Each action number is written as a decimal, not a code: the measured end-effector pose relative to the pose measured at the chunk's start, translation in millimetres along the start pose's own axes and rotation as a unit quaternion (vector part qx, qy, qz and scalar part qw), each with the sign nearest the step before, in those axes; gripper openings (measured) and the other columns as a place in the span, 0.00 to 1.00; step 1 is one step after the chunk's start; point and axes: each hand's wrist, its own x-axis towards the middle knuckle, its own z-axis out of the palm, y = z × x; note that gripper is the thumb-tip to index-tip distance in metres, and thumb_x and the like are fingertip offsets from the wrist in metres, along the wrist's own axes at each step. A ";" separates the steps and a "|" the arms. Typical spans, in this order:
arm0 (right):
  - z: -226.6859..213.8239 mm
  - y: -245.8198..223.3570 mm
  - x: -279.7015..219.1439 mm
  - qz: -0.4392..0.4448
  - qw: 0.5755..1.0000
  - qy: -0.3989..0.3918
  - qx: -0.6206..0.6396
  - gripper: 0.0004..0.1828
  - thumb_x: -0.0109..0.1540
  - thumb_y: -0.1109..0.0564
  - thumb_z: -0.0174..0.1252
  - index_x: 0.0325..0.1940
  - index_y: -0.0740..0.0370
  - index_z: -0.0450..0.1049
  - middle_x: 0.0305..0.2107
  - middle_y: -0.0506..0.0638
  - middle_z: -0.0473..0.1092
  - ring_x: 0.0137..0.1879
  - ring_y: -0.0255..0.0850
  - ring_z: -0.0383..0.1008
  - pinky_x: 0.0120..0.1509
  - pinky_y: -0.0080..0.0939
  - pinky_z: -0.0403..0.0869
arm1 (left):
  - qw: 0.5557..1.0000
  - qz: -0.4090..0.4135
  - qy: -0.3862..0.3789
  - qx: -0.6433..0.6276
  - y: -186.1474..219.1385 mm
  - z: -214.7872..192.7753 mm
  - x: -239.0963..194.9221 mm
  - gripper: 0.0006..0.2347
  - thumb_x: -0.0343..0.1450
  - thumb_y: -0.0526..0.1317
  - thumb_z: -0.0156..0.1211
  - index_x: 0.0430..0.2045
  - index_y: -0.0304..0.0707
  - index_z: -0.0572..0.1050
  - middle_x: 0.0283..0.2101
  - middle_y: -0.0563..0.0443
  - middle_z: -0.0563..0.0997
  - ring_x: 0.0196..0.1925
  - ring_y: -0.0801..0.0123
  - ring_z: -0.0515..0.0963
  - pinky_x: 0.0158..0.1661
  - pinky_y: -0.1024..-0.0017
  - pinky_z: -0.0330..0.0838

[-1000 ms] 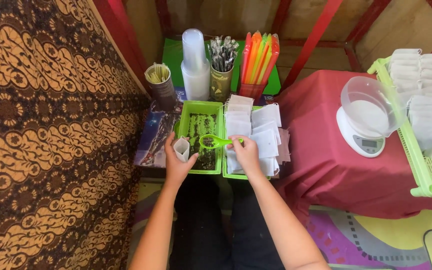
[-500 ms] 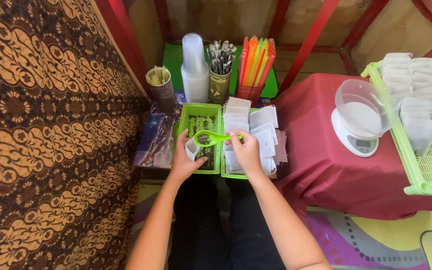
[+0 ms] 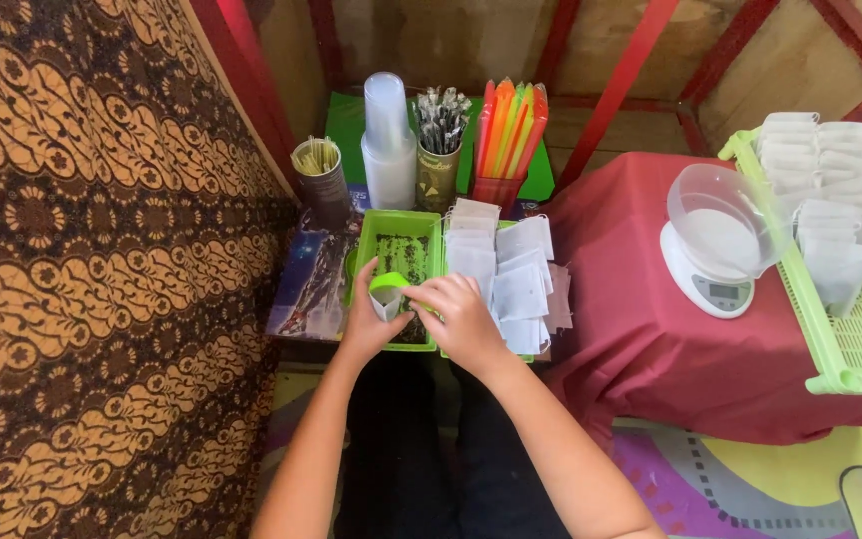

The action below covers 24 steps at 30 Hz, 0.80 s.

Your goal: The person scoops green tea leaves from a green tray using a green plastic spoon and pours them into white tea bags. The filled tea bags are then placed into a green plastic basket on the table.

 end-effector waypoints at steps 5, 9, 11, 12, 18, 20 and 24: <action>10.1 34.0 -8.4 0.088 0.988 0.077 0.105 0.10 0.67 0.60 0.57 0.50 0.52 0.80 0.40 0.48 0.78 0.48 0.48 0.78 0.57 0.47 0.72 | 0.997 -0.024 0.075 -0.022 -29.7 -6.8 -2.1 0.45 0.59 0.36 0.77 0.71 0.39 0.51 0.64 0.23 0.64 0.69 0.30 0.62 0.66 0.36 0.55; 49.6 87.0 -36.2 0.141 0.988 0.046 0.038 0.10 0.67 0.58 0.56 0.50 0.53 0.80 0.40 0.48 0.77 0.49 0.50 0.78 0.57 0.50 0.72 | 0.993 -0.023 0.109 -0.031 -32.4 -10.1 -6.1 0.44 0.61 0.36 0.75 0.71 0.38 0.51 0.62 0.25 0.66 0.68 0.32 0.65 0.65 0.38 0.58; 51.5 81.0 -40.9 0.150 0.988 0.015 0.016 0.09 0.67 0.57 0.57 0.50 0.50 0.80 0.41 0.45 0.77 0.50 0.47 0.77 0.58 0.49 0.71 | 0.993 -0.030 0.108 -0.033 -34.9 -7.2 -4.8 0.44 0.61 0.36 0.76 0.71 0.39 0.51 0.63 0.25 0.65 0.68 0.32 0.64 0.65 0.37 0.56; 52.9 78.2 -42.8 0.158 0.987 -0.014 -0.006 0.09 0.66 0.56 0.58 0.49 0.48 0.80 0.41 0.43 0.77 0.51 0.44 0.77 0.59 0.49 0.70 | 0.993 -0.035 0.108 -0.034 -36.3 -6.2 -3.8 0.45 0.61 0.36 0.76 0.72 0.40 0.51 0.64 0.25 0.64 0.69 0.31 0.63 0.66 0.36 0.55; 62.1 76.1 -46.2 0.100 0.994 0.009 -0.052 0.12 0.59 0.61 0.64 0.45 0.48 0.80 0.32 0.43 0.73 0.44 0.45 0.76 0.54 0.46 0.71 | 0.988 0.010 0.149 -0.021 -53.0 -0.6 4.5 0.46 0.59 0.38 0.78 0.71 0.42 0.52 0.61 0.30 0.69 0.66 0.38 0.69 0.64 0.41 0.61; 65.9 78.2 -50.6 0.095 0.994 0.022 -0.054 0.12 0.58 0.61 0.65 0.44 0.47 0.80 0.31 0.43 0.72 0.43 0.45 0.75 0.53 0.45 0.71 | 0.988 0.018 0.155 -0.020 -56.6 1.6 11.6 0.44 0.62 0.38 0.77 0.71 0.40 0.52 0.60 0.30 0.69 0.65 0.38 0.69 0.64 0.41 0.61; 77.3 85.1 -61.6 0.091 0.993 0.066 -0.026 0.12 0.61 0.59 0.64 0.46 0.44 0.81 0.31 0.43 0.73 0.41 0.43 0.76 0.50 0.42 0.72 | 0.987 0.025 0.159 -0.028 -64.2 6.4 23.2 0.41 0.65 0.39 0.74 0.71 0.36 0.51 0.59 0.31 0.69 0.65 0.39 0.69 0.64 0.41 0.61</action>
